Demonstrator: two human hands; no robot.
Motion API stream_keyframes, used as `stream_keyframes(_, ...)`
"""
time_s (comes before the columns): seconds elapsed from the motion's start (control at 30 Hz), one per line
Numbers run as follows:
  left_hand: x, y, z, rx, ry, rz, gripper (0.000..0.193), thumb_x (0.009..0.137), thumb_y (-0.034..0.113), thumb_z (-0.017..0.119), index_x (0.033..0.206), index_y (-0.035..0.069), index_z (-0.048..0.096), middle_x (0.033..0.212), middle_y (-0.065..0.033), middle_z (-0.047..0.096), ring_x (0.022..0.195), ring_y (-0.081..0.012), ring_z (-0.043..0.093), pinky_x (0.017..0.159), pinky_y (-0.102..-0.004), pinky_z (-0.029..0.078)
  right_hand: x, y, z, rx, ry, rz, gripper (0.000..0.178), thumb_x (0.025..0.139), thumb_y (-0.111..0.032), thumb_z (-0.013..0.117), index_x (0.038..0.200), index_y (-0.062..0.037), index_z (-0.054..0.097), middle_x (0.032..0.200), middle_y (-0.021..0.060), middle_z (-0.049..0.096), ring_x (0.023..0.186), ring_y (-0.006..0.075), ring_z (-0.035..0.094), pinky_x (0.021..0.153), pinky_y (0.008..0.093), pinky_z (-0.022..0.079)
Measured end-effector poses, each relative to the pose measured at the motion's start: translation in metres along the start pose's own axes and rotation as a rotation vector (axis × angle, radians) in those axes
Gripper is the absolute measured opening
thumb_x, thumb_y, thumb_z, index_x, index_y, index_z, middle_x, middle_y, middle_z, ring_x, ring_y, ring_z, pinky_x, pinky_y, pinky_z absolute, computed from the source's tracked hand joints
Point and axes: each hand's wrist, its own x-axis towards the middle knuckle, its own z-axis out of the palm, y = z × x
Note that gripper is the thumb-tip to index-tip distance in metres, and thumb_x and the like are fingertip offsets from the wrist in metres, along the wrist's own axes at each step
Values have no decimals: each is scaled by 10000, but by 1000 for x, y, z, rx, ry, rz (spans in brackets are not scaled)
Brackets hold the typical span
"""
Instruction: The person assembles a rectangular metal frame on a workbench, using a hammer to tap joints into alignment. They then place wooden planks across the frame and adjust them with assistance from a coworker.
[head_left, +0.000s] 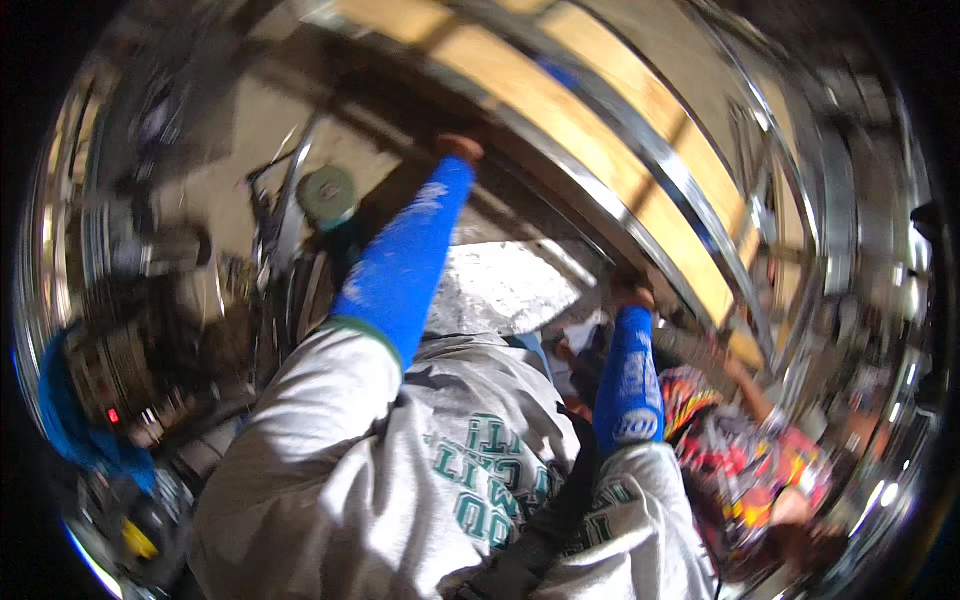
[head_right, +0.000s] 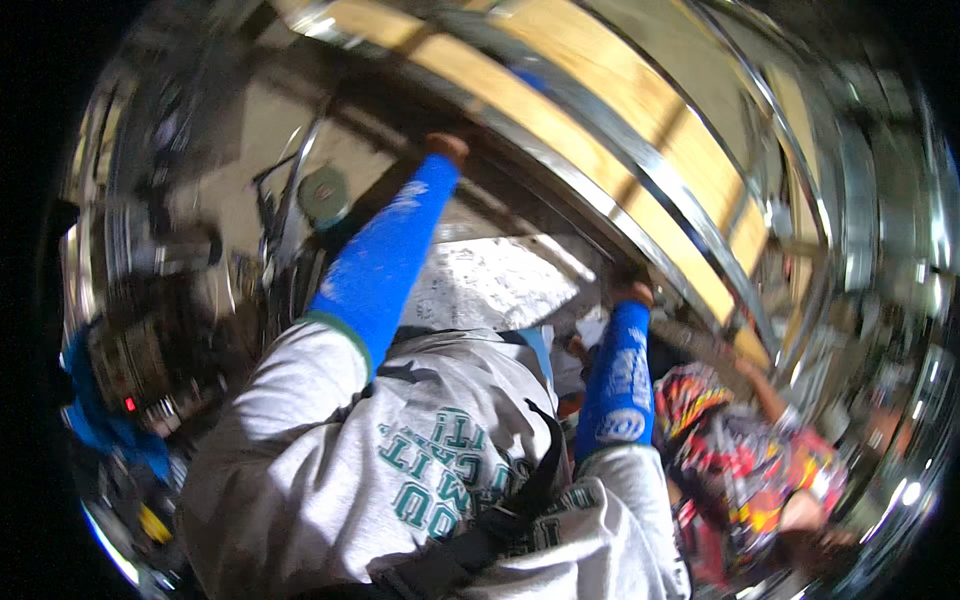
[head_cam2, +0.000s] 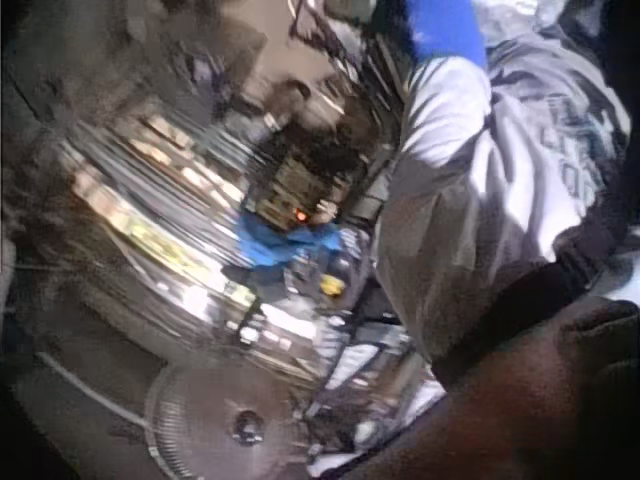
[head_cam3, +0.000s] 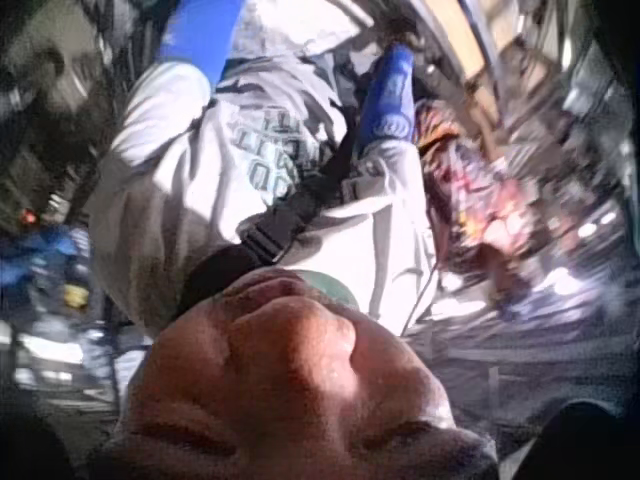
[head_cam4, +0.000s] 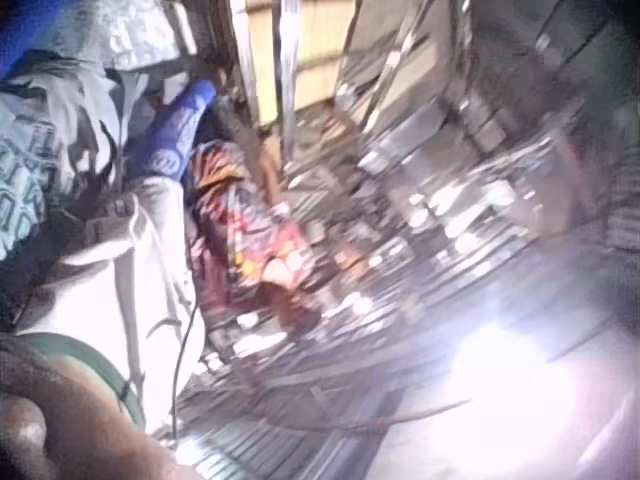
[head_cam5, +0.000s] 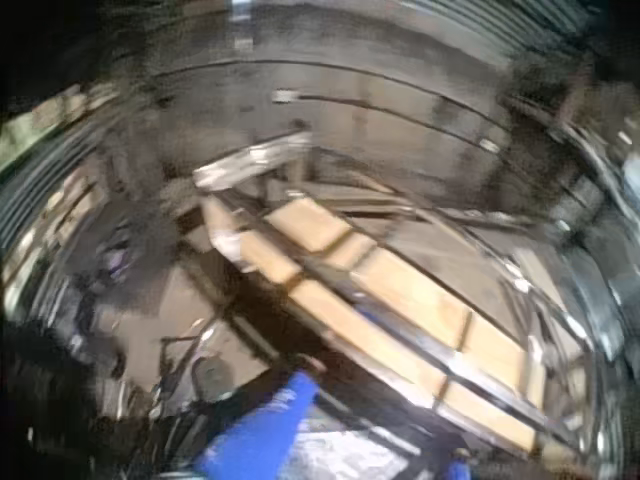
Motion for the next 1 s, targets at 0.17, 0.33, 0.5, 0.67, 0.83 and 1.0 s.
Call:
stream_keyframes(0.17,24,4,20,-149,-50,16,310,924,291,605,1046,48,755,1093,-160,743,993,-349,710,865,-476,559,11,7,8,-220,71,-55,411,968,-351,576,1217,-45,693,1184,188,710,1048,328,694,928,447,547)
stream_keyframes(0.33,42,-7,37,-468,-150,-155,330,939,312,600,1066,46,748,1117,-148,737,1017,-344,696,894,-484,542,23,18,17,-202,87,-123,404,940,-360,631,1172,-39,707,1126,196,724,985,318,710,883,430,560)
stream_keyframes(0.5,44,-28,44,-628,-198,-310,350,955,333,595,1086,44,740,1141,-136,732,1041,-340,681,923,-493,525,6,33,36,19,88,-133,403,911,-369,685,1128,-32,721,1067,204,739,922,308,725,839,414,573)
stream_keyframes(0.67,-22,-46,40,-401,-278,212,413,943,331,645,1185,-2,675,1217,-164,686,1092,-359,645,958,-478,506,-72,29,101,1169,334,222,304,880,-285,778,957,0,705,881,142,727,754,193,688,619,354,548)
stream_keyframes(0.83,-208,-74,-32,-17,-453,862,794,855,243,774,1469,-61,372,1447,-295,427,1258,-417,516,1084,-458,422,-179,6,121,1622,214,245,471,914,-49,684,1334,62,501,760,117,672,599,202,659,550,354,535)
stream_keyframes(1.0,-317,-73,-62,-145,-894,830,431,909,204,726,1255,-16,592,1092,-184,622,926,-301,656,814,-413,540,-130,15,2,1549,229,132,736,937,-47,595,1553,52,205,667,134,633,510,231,619,455,371,493)
